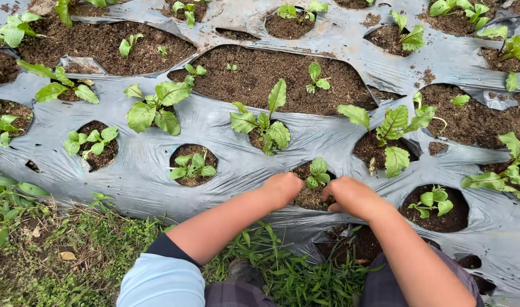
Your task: The person kneels beside a garden bed covered in plastic mulch and removes weeds by hand from the soil around small plants. They pull the weeds from the ground and place them into a plastic bag held in their lap.
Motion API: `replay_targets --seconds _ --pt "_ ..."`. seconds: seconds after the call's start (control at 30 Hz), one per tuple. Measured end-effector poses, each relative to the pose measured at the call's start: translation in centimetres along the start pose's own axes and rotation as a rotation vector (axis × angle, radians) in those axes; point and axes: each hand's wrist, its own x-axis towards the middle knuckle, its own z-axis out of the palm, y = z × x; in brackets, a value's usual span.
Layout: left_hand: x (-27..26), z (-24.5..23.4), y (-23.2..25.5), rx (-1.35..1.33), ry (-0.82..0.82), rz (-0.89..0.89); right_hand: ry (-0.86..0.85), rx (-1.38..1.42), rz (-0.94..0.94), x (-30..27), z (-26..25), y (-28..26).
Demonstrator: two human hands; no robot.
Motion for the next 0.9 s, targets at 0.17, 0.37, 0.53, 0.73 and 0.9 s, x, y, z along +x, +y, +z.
replay_targets --seconds 0.17,0.37,0.53,0.73,0.9 --pt "0.0 -2.6 0.8 -0.046 -0.116 0.009 0.129 -0.113 -0.052 0.8 1.6 -0.2" --pt "-0.5 -0.3 1.7 -0.050 0.029 0.081 0.249 -0.005 -0.034 1.0 1.6 1.9" --pt "0.2 1.3 0.8 -0.137 0.129 0.047 0.129 -0.127 -0.022 0.9 2.3 1.3" --pt "-1.5 -3.5 -0.1 -0.186 0.240 -0.034 0.165 0.051 -0.105 1.7 3.1 0.0" --pt "-1.7 -3.8 -1.2 -0.274 0.169 -0.175 0.190 0.075 -0.168 1.5 2.8 -2.4"
